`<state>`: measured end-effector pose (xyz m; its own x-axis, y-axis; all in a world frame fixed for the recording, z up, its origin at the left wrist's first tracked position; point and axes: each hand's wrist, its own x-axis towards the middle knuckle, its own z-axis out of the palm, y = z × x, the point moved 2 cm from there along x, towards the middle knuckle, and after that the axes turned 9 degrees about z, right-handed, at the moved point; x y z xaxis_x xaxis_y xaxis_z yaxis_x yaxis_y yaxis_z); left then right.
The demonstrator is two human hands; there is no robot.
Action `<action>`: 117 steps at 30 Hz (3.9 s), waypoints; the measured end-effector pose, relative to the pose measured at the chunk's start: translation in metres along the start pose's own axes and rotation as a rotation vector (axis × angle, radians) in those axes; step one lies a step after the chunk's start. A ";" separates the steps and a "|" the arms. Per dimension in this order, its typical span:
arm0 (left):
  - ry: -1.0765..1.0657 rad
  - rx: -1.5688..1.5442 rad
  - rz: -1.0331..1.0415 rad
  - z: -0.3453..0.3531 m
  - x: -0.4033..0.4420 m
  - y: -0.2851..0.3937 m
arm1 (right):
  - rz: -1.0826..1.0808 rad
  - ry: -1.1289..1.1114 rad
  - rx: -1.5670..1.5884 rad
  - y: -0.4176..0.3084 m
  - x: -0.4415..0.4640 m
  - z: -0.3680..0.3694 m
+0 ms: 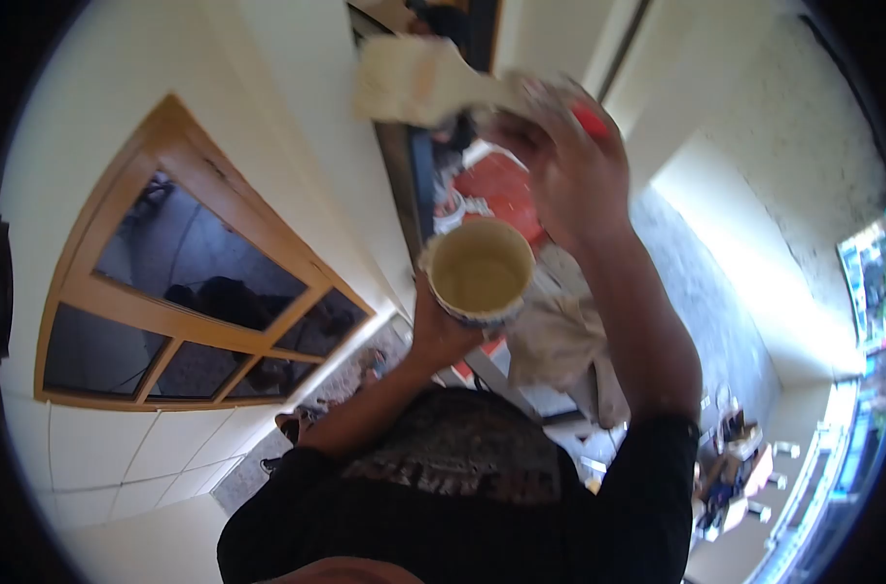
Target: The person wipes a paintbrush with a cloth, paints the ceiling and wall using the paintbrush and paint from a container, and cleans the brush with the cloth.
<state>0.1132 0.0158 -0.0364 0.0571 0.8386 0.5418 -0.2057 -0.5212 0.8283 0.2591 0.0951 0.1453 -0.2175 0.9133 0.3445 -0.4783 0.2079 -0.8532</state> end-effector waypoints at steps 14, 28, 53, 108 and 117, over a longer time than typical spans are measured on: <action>0.258 0.249 -0.033 -0.093 -0.025 0.010 | 0.129 0.070 0.620 0.045 -0.021 -0.013; 0.530 0.610 -0.189 -0.157 -0.092 0.037 | -0.044 0.368 -0.568 0.080 0.013 0.072; 0.501 0.628 -0.203 -0.157 -0.086 0.045 | -0.504 0.169 -1.450 -0.020 0.114 0.121; 0.521 0.581 -0.124 -0.146 -0.077 0.055 | -0.500 0.236 -1.378 -0.019 0.142 0.125; 0.532 0.672 -0.080 -0.148 -0.085 0.055 | -0.606 0.338 -1.348 0.020 0.149 0.129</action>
<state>-0.0479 -0.0611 -0.0580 -0.4534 0.7521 0.4783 0.4111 -0.2996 0.8609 0.1072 0.1905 0.2302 0.0097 0.5710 0.8209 0.7324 0.5549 -0.3946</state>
